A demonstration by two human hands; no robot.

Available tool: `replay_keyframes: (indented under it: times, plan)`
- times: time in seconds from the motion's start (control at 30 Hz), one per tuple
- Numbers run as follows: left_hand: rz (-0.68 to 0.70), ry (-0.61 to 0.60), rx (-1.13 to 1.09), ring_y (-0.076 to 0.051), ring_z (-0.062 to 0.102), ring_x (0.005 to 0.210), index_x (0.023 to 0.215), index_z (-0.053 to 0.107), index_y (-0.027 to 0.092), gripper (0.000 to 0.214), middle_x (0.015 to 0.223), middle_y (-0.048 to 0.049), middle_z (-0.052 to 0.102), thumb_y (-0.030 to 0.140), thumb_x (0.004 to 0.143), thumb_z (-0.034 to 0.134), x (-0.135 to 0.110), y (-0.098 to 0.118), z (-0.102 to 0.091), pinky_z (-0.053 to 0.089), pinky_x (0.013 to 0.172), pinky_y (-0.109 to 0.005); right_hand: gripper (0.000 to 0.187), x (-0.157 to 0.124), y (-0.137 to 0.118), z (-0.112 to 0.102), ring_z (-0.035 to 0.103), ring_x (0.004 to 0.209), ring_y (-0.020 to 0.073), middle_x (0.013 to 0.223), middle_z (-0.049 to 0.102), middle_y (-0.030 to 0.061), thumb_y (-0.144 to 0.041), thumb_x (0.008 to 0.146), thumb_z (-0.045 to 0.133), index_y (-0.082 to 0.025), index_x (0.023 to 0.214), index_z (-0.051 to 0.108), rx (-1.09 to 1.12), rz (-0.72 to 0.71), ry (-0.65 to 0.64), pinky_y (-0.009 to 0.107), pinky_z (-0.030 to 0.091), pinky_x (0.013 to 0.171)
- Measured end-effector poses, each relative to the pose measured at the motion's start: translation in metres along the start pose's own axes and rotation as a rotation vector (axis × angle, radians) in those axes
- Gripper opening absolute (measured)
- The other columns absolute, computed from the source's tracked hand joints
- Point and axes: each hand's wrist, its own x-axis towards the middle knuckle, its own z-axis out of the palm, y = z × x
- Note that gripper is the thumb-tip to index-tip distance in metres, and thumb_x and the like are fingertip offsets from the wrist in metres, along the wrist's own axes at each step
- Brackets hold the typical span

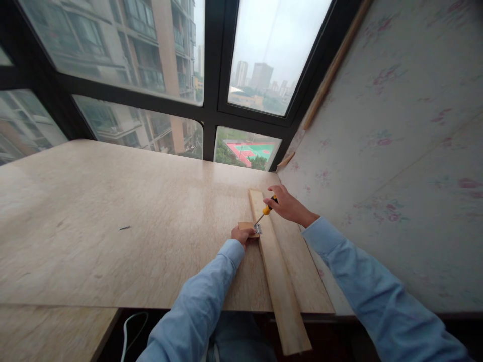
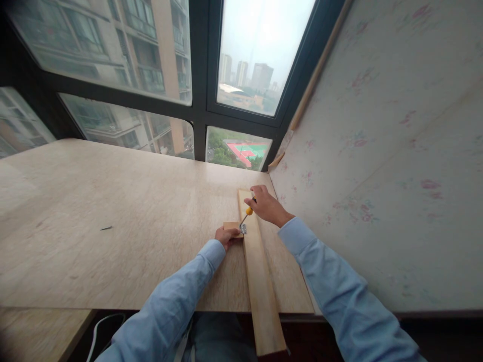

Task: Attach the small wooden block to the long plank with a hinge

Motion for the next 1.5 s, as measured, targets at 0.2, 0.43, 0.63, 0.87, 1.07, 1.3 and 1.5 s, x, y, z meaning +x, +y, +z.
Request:
replay_keyframes:
  times: [0.2, 0.43, 0.63, 0.87, 1.07, 1.3, 1.5]
  plan:
    - [-0.001, 0.002, -0.023, -0.019, 0.064, 0.055, 0.080, 0.058, 0.010, 0.033, 0.065, -0.0038, 0.066, -0.005, 0.052, 0.069, 0.002, -0.001, -0.001, 0.057, 0.051, -0.033, 0.035, -0.002, 0.004, -0.017, 0.059, 0.087, 0.0162, 0.102, 0.060, 0.0063, -0.015, 0.078, 0.051, -0.017, 0.113, 0.048, 0.162, -0.010, -0.266, 0.027, 0.044, 0.079]
    - [-0.001, -0.033, -0.038, -0.021, 0.066, 0.059, 0.084, 0.060, 0.008, 0.037, 0.071, -0.0075, 0.068, -0.003, 0.051, 0.071, 0.008, -0.004, -0.004, 0.058, 0.055, -0.035, 0.047, -0.006, -0.020, -0.031, 0.065, 0.077, 0.0264, 0.082, 0.068, 0.0125, -0.060, 0.090, 0.044, -0.016, 0.090, 0.062, -0.404, 0.191, -0.136, 0.030, 0.040, 0.062]
    - [0.004, -0.048, -0.056, -0.022, 0.067, 0.060, 0.083, 0.059, 0.009, 0.038, 0.074, -0.0082, 0.069, -0.001, 0.050, 0.074, 0.009, -0.007, -0.006, 0.058, 0.053, -0.034, 0.043, -0.007, -0.012, -0.014, 0.066, 0.089, 0.0277, 0.098, 0.067, 0.0165, -0.049, 0.097, 0.037, -0.015, 0.115, 0.056, -0.347, 0.231, -0.033, 0.035, 0.046, 0.075]
    - [0.002, -0.050, -0.067, -0.023, 0.068, 0.063, 0.086, 0.061, 0.007, 0.041, 0.075, -0.0095, 0.069, -0.003, 0.049, 0.075, 0.007, -0.006, -0.006, 0.057, 0.053, -0.032, 0.042, -0.007, 0.015, -0.003, 0.056, 0.109, 0.0200, 0.125, 0.054, 0.0128, -0.021, 0.081, 0.053, -0.015, 0.123, 0.050, 0.183, -0.040, -0.018, 0.033, 0.042, 0.097]
    - [0.008, -0.043, -0.068, -0.021, 0.066, 0.057, 0.088, 0.060, 0.006, 0.039, 0.075, -0.0101, 0.069, -0.003, 0.052, 0.073, 0.004, -0.003, -0.005, 0.056, 0.050, -0.032, 0.035, -0.008, -0.003, -0.026, 0.064, 0.078, 0.0225, 0.081, 0.067, 0.0085, -0.051, 0.083, 0.057, -0.017, 0.087, 0.064, -0.144, 0.198, -0.127, 0.029, 0.044, 0.067]
    - [0.008, -0.021, -0.059, -0.021, 0.066, 0.058, 0.086, 0.060, 0.007, 0.039, 0.074, -0.0086, 0.068, -0.003, 0.050, 0.073, 0.005, -0.005, -0.005, 0.056, 0.051, -0.032, 0.048, -0.005, -0.009, -0.013, 0.066, 0.089, 0.0288, 0.096, 0.068, 0.0160, -0.054, 0.092, 0.044, -0.014, 0.114, 0.057, -0.224, 0.269, -0.012, 0.035, 0.046, 0.074]
    - [0.007, -0.003, -0.048, -0.021, 0.066, 0.058, 0.082, 0.059, 0.008, 0.036, 0.072, -0.0078, 0.068, -0.003, 0.050, 0.072, 0.004, -0.004, -0.003, 0.057, 0.052, -0.034, 0.053, -0.003, 0.008, -0.021, 0.062, 0.099, 0.0179, 0.123, 0.060, 0.0128, -0.017, 0.077, 0.057, -0.013, 0.128, 0.046, 0.380, 0.171, -0.313, 0.027, 0.047, 0.083]
